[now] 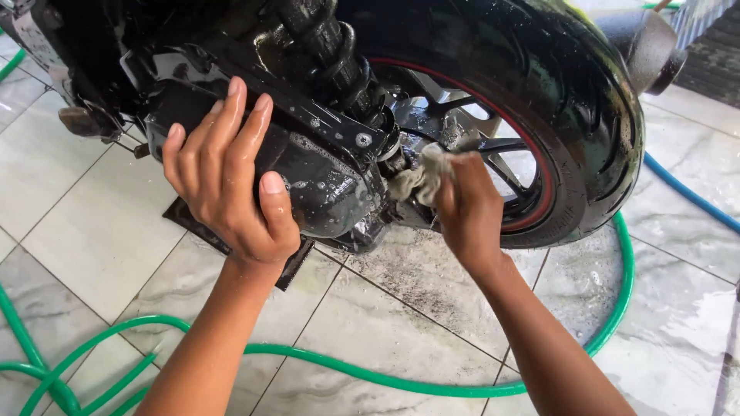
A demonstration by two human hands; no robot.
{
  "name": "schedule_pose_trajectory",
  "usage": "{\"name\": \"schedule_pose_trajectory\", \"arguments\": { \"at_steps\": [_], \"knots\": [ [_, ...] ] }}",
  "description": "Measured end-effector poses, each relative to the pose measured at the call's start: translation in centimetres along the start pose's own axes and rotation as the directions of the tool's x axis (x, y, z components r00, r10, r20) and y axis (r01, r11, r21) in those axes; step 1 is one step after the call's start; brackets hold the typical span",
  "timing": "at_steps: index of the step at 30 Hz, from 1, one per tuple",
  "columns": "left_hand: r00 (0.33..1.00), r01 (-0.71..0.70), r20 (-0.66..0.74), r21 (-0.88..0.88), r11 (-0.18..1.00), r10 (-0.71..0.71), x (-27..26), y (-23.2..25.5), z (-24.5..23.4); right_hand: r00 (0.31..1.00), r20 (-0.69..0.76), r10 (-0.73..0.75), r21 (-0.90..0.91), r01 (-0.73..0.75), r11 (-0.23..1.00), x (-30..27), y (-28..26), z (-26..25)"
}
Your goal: Scrubbing the engine and rear wheel of a motorcycle with soap and a cloth, followed by rinsing with a hose.
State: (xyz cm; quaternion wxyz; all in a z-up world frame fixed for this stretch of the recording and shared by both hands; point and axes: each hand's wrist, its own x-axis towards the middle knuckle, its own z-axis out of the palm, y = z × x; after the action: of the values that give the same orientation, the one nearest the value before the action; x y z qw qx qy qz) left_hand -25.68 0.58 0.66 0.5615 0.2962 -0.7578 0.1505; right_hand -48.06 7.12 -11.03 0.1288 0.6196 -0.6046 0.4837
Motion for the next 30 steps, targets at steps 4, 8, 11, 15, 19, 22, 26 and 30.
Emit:
{"name": "schedule_pose_trajectory", "arguments": {
  "at_steps": [4,8,11,15,19,22,26,30],
  "knots": [
    [0.999,-0.024,0.039,-0.040,0.999,0.026,-0.4,0.4,-0.3,0.976,0.013,0.219,-0.003,-0.219,0.976,2.3,-3.8,0.2],
    [1.000,-0.029,0.005,-0.036,0.999,0.030,-0.4,-0.2,0.1,0.988,-0.019,-0.156,0.004,0.156,0.988,-1.3,-3.2,-0.1],
    [0.999,-0.043,-0.021,-0.025,0.999,0.043,-0.5,0.1,0.1,0.985,0.141,0.102,0.066,-0.112,0.992,3.0,-0.8,1.0],
    [0.999,-0.030,-0.038,-0.025,0.999,0.029,-0.4,0.0,0.3,0.976,-0.041,0.213,0.001,-0.213,0.977,2.0,-2.8,1.4],
    [0.999,-0.034,-0.038,-0.026,0.999,0.033,-0.4,-0.1,0.4,0.978,0.097,0.183,-0.027,-0.181,0.983,2.3,-0.9,0.4],
    [0.999,-0.038,-0.039,-0.039,0.999,0.036,-0.4,0.3,0.3,0.916,0.101,0.389,-0.025,-0.389,0.921,5.0,-1.8,0.6],
    [1.000,-0.015,-0.019,-0.016,1.000,0.014,-0.4,0.2,0.2,0.992,-0.128,0.019,-0.200,-0.045,0.979,-2.1,-2.2,1.8],
    [1.000,-0.013,-0.023,-0.012,1.000,0.012,-0.4,0.0,0.3,0.977,-0.079,0.196,-0.231,-0.209,0.950,-0.9,2.4,2.8]
  ]
}}
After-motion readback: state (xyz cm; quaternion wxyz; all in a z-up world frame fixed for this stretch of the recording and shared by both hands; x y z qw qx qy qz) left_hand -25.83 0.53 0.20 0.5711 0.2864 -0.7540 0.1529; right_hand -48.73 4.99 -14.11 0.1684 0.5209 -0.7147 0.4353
